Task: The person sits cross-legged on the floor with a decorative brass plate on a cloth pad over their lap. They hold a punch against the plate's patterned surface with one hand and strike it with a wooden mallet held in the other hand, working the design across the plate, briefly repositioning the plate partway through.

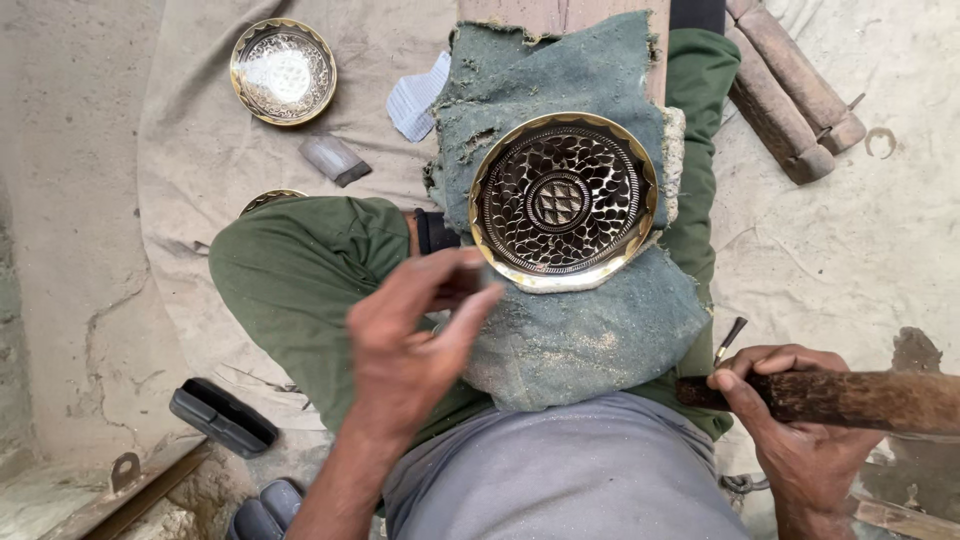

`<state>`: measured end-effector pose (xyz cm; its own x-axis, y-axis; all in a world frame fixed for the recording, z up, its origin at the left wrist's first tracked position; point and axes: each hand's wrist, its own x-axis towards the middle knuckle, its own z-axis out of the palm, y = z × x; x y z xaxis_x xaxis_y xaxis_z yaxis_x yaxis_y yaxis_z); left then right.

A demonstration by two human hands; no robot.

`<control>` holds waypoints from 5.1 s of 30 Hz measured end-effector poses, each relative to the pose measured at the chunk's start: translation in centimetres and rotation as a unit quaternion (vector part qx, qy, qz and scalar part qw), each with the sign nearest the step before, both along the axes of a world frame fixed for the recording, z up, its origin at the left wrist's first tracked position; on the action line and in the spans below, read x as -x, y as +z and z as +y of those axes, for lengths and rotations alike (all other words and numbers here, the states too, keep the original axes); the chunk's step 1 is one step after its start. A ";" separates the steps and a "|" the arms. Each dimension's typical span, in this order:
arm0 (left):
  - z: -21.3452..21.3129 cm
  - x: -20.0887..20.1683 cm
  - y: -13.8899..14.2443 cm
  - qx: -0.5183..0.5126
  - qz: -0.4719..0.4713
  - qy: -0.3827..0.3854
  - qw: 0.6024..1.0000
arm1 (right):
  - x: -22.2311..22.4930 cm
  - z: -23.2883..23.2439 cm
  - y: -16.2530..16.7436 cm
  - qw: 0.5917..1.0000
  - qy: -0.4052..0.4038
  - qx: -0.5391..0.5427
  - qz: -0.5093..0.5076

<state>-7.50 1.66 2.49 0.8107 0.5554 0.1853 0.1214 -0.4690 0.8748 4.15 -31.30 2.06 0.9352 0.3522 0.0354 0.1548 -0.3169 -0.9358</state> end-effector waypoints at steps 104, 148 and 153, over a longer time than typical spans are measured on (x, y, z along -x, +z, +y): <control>-0.3 -9.6 -0.6 -0.037 0.013 -0.257 0.966 | -10.9 2.2 6.8 0.870 0.136 0.467 -0.081; 0.4 -9.3 -0.4 -0.064 0.017 -0.269 0.961 | -8.0 3.6 7.3 0.865 0.084 0.489 -0.081; 0.4 -9.5 -0.5 -0.076 0.029 -0.278 0.957 | -7.6 3.6 7.4 0.843 0.091 0.524 -0.086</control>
